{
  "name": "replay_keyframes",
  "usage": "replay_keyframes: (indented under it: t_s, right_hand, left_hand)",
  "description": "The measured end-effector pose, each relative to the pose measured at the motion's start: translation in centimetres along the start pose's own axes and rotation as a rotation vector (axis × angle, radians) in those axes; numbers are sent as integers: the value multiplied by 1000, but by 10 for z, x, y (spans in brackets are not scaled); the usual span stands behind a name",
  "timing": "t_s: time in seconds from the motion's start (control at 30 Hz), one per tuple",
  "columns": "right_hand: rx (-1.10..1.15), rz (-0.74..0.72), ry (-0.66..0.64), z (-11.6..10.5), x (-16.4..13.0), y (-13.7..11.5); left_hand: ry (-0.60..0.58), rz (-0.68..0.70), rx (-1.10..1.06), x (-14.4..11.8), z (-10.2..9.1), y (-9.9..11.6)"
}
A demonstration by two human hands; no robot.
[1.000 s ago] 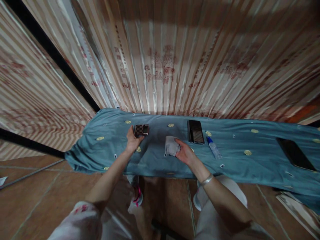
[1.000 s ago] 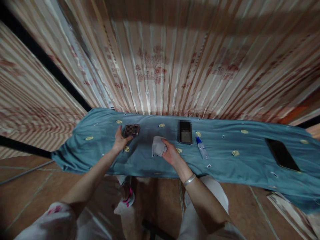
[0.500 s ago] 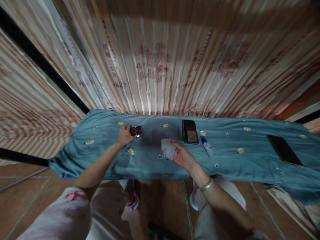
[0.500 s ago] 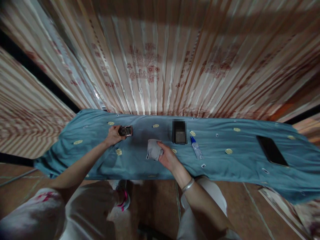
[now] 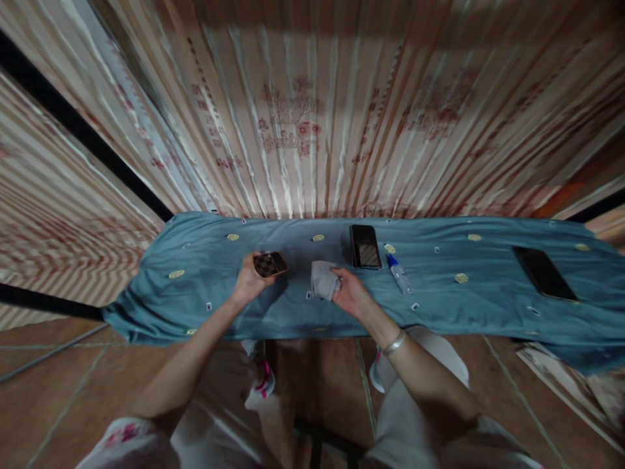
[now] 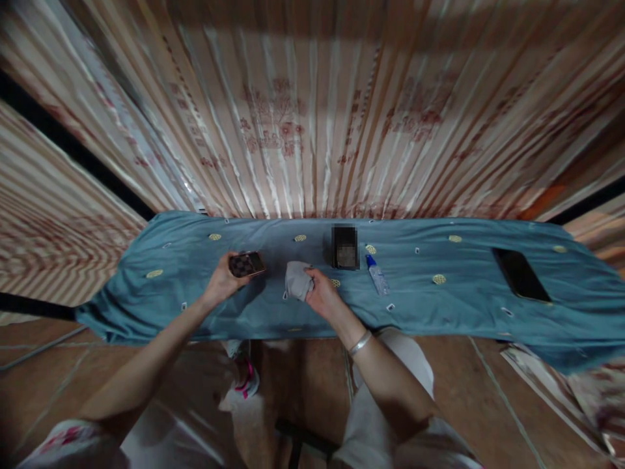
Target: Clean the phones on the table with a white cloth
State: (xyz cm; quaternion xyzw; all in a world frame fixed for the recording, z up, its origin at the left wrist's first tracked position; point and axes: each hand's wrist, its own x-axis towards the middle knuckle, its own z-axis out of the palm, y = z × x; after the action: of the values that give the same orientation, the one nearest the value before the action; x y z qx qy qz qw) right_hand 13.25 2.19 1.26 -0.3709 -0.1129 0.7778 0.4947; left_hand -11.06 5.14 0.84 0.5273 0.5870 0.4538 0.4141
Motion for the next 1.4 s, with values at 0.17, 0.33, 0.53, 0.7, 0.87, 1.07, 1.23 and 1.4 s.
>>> replay_keyframes:
  t_s: [0.17,0.33,0.53,0.7,0.87,1.07,1.23,1.4]
  right_hand:
    - [88,7,22,7,-4,-9]
    - [20,-178,57,-4,2,-16]
    - [-273,-507,118,-21,4,-14]
    - [-949,-783,53,-18,-10,-2]
    - [-1375,-962,-177,-10,-22,8]
    - [-1447,-961,-288,-2,-34,18]
    - [-1603,-995,-406,2,-43,32]
    - [-1765,-1065,-458,2,-40,44]
  left_hand:
    - [56,104,126,-34,28,6]
    - [-28,109,9,-53,57,3]
    - [-153,65,-152,-57,81,7]
    - [-176,2,-341,-52,88,10]
    - [-106,-117,-576,-42,83,17]
    - [-138,-344,-856,-38,79,21]
    - [-145,-428,-945,-41,80,23]
    - [-153,-558,-961,-45,81,26]
